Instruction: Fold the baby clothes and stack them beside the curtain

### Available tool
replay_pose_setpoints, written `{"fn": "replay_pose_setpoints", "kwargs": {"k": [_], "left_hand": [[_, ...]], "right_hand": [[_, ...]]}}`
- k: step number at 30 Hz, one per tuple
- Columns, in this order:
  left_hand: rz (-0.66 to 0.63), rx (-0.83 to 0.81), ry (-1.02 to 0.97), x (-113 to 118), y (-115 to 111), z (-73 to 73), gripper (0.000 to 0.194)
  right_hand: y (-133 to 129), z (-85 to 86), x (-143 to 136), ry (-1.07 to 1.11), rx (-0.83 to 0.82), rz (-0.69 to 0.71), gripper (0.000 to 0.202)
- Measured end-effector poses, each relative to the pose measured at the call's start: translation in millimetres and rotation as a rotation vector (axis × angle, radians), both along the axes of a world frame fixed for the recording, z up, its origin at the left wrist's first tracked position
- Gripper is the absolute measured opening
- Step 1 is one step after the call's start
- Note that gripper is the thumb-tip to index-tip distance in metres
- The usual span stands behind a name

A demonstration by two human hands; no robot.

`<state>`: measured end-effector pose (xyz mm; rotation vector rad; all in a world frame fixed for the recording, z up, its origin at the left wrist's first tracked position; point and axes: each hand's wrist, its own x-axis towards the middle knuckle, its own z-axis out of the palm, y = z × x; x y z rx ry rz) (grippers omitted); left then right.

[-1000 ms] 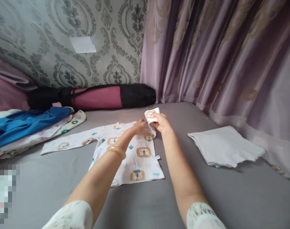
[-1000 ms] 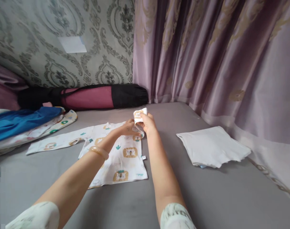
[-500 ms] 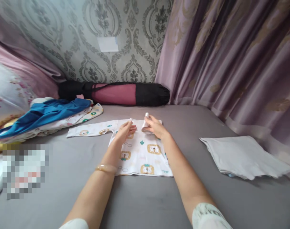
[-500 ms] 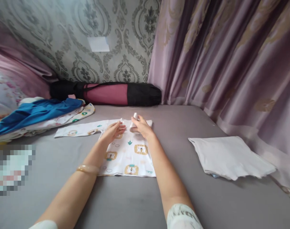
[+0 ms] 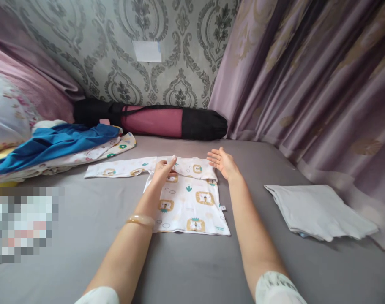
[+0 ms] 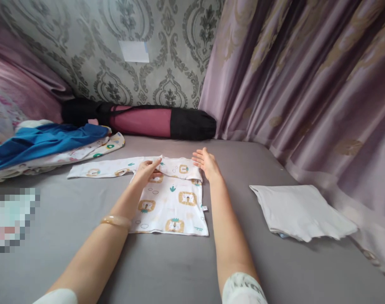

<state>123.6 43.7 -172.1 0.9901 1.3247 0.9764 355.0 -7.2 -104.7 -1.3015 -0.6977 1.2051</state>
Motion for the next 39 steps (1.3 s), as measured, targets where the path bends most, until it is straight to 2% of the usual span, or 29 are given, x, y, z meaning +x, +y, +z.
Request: {"fn": "replay_pose_setpoints", "kwargs": {"k": [3, 8, 11, 13, 16, 19, 23, 26, 29, 31, 35, 39], "left_hand": [[0.016, 0.039, 0.06, 0.5, -2.5, 1.5, 0.035], [0.016, 0.174, 0.028, 1.7, -1.8, 7.1, 0.026], [0.05, 0.251, -0.023, -1.8, 1.0, 10.9, 0.026], [0.081, 0.233, -0.05, -5.2, 1.8, 13.2, 0.025], [0.12, 0.186, -0.055, -9.8, 2.0, 15.5, 0.022], [0.149, 0.176, -0.034, -14.3, 3.3, 13.7, 0.022], [0.186, 0.188, 0.046, -22.4, 7.5, 1.2, 0.036], [0.171, 0.257, 0.157, -27.3, 8.9, -8.9, 0.059], [0.13, 0.336, 0.29, -27.6, 6.4, -10.5, 0.073], [0.1, 0.376, 0.383, -26.1, 4.0, -7.9, 0.069], [0.022, 0.426, 0.567, -24.2, 3.6, -5.0, 0.044], [0.0, 0.509, 0.729, -24.6, 7.3, -7.8, 0.041]], "right_hand": [[-2.3, -0.3, 12.9, -0.003, 0.013, -0.072, 0.036], [-3.3, -6.1, 23.4, -0.072, 0.008, -0.175, 0.026], [0.4, -14.0, 24.5, -0.17, -0.036, -0.214, 0.025], [4.4, -21.2, 23.1, -0.302, -0.075, -0.216, 0.027], [9.5, -33.6, 16.7, -0.675, -0.083, -0.145, 0.032], [9.9, -46.0, 3.1, -1.068, -0.049, 0.019, 0.039], [3.4, -58.1, -18.8, -1.368, -0.059, 0.216, 0.051], [-2.1, -63.1, -27.5, -1.478, -0.1, 0.285, 0.059], [-4.9, -66.6, -27.9, -1.532, -0.137, 0.3, 0.065], [-5.2, -68.7, -26.0, -1.541, -0.158, 0.295, 0.068], [-4.2, -71.4, -23.5, -1.536, -0.181, 0.298, 0.071], [-3.5, -71.4, -24.2, -1.536, -0.201, 0.316, 0.072]]}}
